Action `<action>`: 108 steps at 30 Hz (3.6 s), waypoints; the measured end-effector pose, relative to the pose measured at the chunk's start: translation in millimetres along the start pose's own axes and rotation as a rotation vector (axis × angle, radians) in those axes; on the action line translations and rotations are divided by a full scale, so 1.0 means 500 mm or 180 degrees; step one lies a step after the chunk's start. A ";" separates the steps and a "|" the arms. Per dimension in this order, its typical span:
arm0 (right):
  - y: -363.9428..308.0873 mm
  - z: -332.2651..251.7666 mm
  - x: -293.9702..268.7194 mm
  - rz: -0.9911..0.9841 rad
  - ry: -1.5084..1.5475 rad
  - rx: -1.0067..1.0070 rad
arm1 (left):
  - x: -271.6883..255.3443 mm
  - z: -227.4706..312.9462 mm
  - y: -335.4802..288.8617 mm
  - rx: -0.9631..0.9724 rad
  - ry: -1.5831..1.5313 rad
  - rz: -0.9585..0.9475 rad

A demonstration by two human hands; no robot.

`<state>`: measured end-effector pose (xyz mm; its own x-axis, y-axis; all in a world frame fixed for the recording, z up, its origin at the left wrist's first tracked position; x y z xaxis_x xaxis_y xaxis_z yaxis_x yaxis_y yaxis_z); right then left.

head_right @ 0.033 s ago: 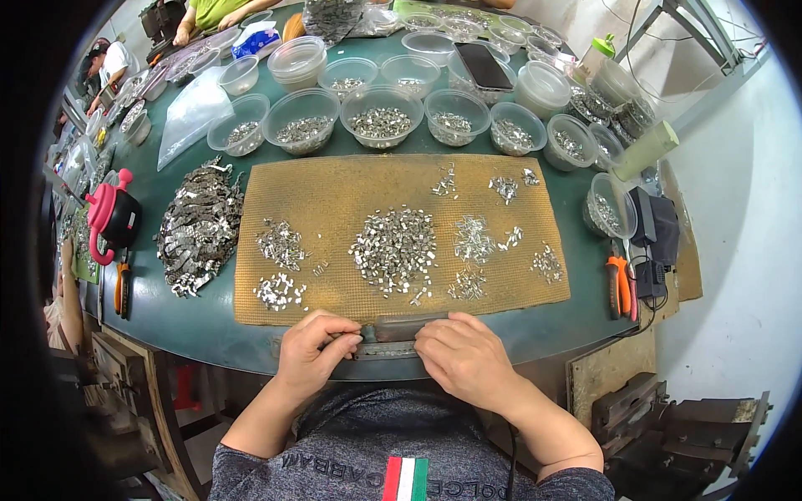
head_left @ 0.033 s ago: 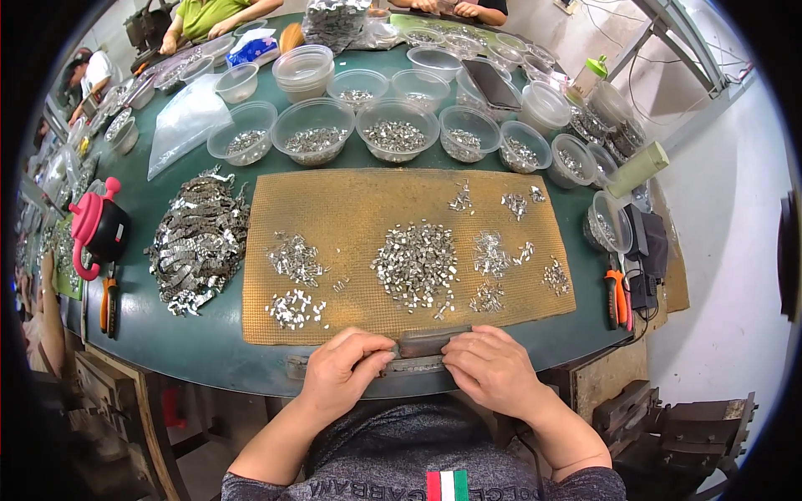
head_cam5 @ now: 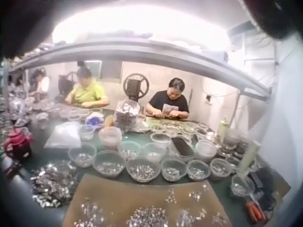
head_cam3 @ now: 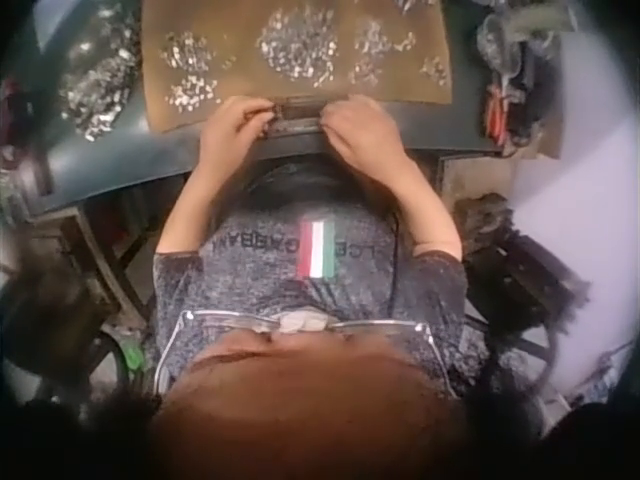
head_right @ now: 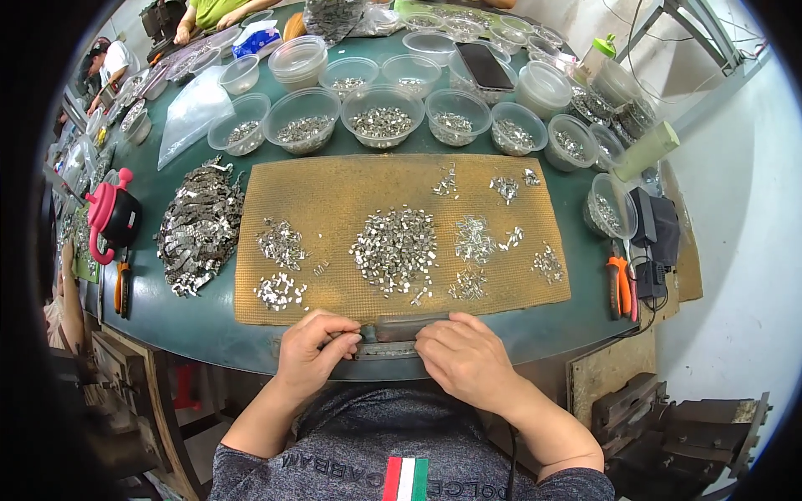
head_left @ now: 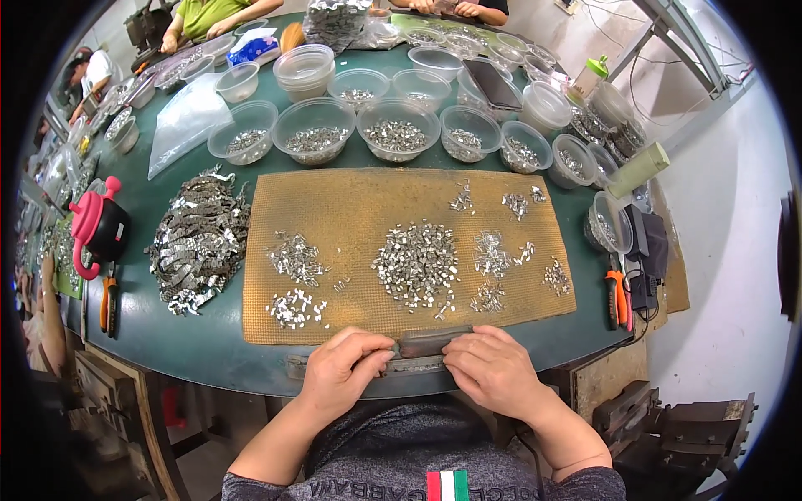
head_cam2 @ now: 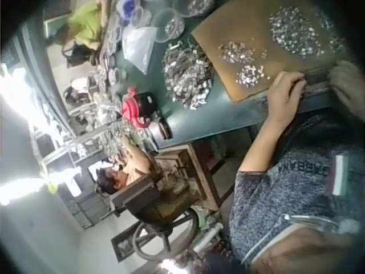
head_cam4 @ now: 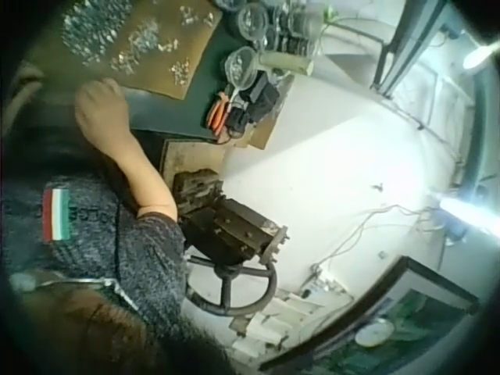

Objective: The person sorts small metal parts by hand on a workbench, then arranges them into a metal fixture.

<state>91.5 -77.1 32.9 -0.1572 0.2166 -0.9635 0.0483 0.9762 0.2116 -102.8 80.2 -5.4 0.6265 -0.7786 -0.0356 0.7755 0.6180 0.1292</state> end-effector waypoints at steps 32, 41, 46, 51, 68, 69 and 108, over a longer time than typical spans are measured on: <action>0.001 -0.045 0.009 0.0110 -0.0704 -0.0126 | 0.010 -0.033 0.002 0.0498 -0.0147 -0.0057; -0.026 -0.043 0.019 0.0154 -0.1026 -0.0329 | 0.011 -0.043 0.011 0.0314 -0.0091 -0.0149; -0.030 -0.036 0.018 0.0206 -0.0900 -0.0263 | 0.019 -0.035 0.015 0.0335 -0.0027 -0.0335; -0.020 -0.014 0.024 0.0295 0.0020 0.0093 | 0.023 -0.038 0.011 0.0322 -0.0075 -0.0413; -0.014 -0.022 0.036 0.0521 -0.0325 -0.0003 | 0.043 -0.019 0.018 0.0374 0.0109 -0.0697; -0.012 -0.025 0.033 0.0462 -0.0363 -0.0010 | 0.043 -0.020 0.017 0.0373 0.0110 -0.0693; 0.051 -0.036 0.021 0.0560 0.0480 -0.0095 | 0.008 0.027 0.029 0.1319 0.1134 -0.0810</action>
<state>73.1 -49.7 30.9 -0.2946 0.3809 -0.8764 0.0591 0.9226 0.3811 -90.0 84.7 9.9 0.4686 -0.7680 -0.4366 0.8541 0.2675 0.4461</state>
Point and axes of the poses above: each hand's wrist, its own y-axis towards the middle knuckle, its own x-axis out of the palm, z = x × y, the point moved 1 cm from there along y, towards the middle knuckle, and after that the axes turned 15 degrees about -y, right-handed, at the moved point
